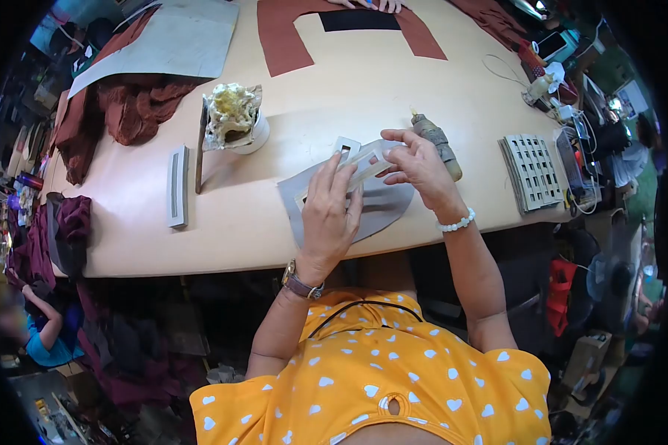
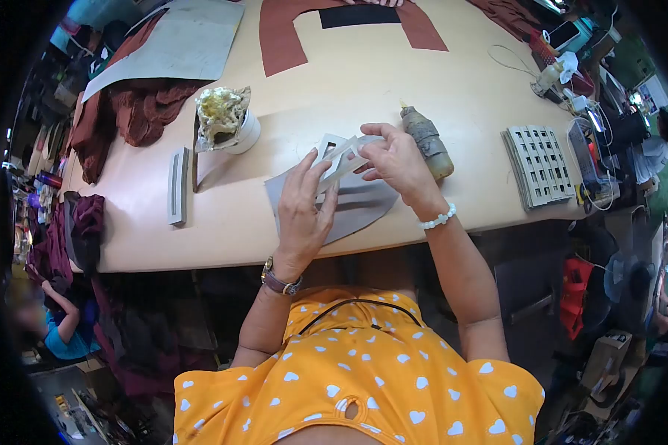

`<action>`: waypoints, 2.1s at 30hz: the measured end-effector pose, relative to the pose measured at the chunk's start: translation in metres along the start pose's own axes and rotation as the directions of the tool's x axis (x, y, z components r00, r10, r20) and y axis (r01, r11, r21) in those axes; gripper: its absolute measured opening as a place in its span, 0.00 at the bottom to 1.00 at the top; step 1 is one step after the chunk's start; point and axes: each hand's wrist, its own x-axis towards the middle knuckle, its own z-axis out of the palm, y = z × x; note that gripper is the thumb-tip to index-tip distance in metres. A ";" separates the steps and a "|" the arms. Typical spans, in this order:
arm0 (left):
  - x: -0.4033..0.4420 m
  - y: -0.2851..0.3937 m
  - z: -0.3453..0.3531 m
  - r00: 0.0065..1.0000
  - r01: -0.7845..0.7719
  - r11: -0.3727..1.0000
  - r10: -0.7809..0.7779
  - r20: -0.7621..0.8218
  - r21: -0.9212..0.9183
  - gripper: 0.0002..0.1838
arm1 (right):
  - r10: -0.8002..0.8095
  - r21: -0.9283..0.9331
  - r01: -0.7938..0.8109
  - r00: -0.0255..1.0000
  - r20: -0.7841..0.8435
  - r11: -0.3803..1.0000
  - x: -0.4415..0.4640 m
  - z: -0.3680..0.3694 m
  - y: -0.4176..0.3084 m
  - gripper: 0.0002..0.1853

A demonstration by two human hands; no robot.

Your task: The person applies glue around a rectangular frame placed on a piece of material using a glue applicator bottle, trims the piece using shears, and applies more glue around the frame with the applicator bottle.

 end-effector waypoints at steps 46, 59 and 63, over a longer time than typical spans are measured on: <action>-0.023 -0.059 -0.027 0.978 0.189 0.974 -0.198 0.062 0.124 0.32 | -0.128 -0.710 0.244 0.968 0.213 0.660 0.074 0.075 0.029 0.20; -0.013 -0.039 -0.042 0.973 0.232 0.972 -0.232 -0.005 0.021 0.32 | -0.078 -0.566 0.164 0.982 0.173 0.808 0.055 0.074 0.006 0.21; -0.001 -0.032 -0.045 0.999 0.040 0.997 -0.037 -0.038 0.072 0.32 | -0.034 -0.371 0.130 0.966 0.255 0.920 0.051 0.057 0.005 0.21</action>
